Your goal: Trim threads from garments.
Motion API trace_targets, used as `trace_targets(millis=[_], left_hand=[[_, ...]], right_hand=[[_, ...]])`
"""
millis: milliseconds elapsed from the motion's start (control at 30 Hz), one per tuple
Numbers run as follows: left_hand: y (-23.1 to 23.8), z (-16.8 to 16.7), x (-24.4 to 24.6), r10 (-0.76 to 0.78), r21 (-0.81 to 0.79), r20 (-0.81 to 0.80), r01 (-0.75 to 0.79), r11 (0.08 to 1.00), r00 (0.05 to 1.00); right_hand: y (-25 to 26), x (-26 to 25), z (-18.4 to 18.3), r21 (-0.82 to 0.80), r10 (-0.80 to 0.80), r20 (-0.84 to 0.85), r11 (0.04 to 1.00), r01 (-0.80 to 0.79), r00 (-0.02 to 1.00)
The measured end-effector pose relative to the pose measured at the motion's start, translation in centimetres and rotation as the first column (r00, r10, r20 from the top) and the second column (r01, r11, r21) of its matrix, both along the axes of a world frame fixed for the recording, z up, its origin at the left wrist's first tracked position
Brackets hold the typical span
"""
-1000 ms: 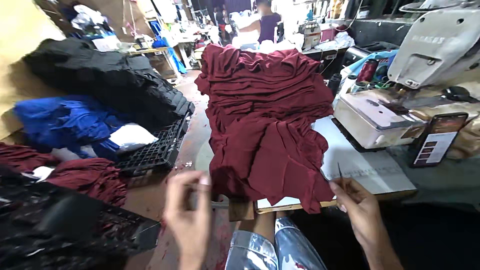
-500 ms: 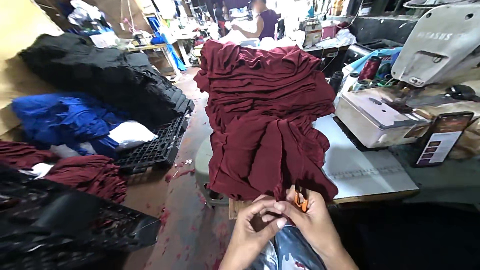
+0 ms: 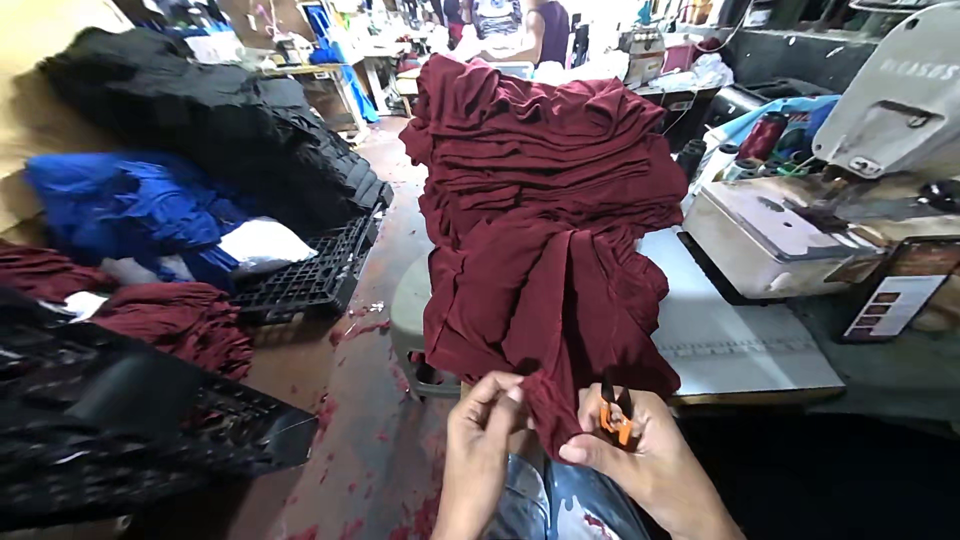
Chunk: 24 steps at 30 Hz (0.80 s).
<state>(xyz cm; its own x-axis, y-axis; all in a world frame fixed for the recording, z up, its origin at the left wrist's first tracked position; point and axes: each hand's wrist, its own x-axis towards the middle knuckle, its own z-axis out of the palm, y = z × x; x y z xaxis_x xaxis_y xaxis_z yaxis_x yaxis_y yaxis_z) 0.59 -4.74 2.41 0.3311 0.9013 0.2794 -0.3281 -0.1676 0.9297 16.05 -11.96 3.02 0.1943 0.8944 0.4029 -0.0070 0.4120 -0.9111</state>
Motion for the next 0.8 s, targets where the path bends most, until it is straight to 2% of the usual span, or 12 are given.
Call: trace_targets(millis=[33,100,200,233,300,433,533,633,733,800], left_hand=[[0.2,0.0,-0.2,-0.008,-0.069,0.036,0.01,0.998,0.999],[0.1,0.2,-0.4,-0.07,-0.057,0.031,0.071,0.996,0.997],[-0.8,0.0,0.4,-0.08,0.214,-0.231,0.13,0.968,0.97],[-0.8,-0.4,1.0,-0.029,0.299,-0.278,0.115,0.947,0.96],[-0.5,-0.9,2.0,0.088,0.41,-0.275,0.034,0.912,0.957],[0.0,1.1,2.7,0.119,0.461,-0.243,0.006,0.888,0.963],[0.7,1.5,3.1,0.192,0.562,-0.368,0.053,0.825,0.91],[1.1,1.9,3.2,0.15,0.545,-0.504,0.178,0.819,0.851],[1.2,2.0,3.5,0.111,0.531,-0.457,0.171,0.83,0.883],[1.4,1.6,4.2,0.197,0.563,-0.318,0.018,0.826,0.928]], right_hand=[[-0.1,0.3,0.1,0.007,-0.007,0.019,1.0,0.007,1.0],[0.0,0.6,0.1,0.0,-0.052,0.046,0.999,0.052,0.998],[0.3,0.4,0.3,-0.034,-0.109,0.02,0.993,0.109,0.994],[0.5,0.1,0.5,-0.04,-0.134,0.017,0.99,0.135,0.991],[0.8,-0.4,1.2,-0.048,-0.233,0.036,0.971,0.234,0.972],[1.4,-0.4,2.1,-0.02,-0.417,0.129,0.906,0.423,0.9],[1.8,-0.2,2.5,-0.014,-0.438,0.13,0.896,0.444,0.889],[2.2,0.2,2.5,-0.016,-0.483,0.15,0.871,0.491,0.863],[2.3,0.7,2.6,0.003,-0.504,0.126,0.861,0.508,0.854],[2.3,0.7,2.9,0.017,-0.508,0.123,0.86,0.51,0.853]])
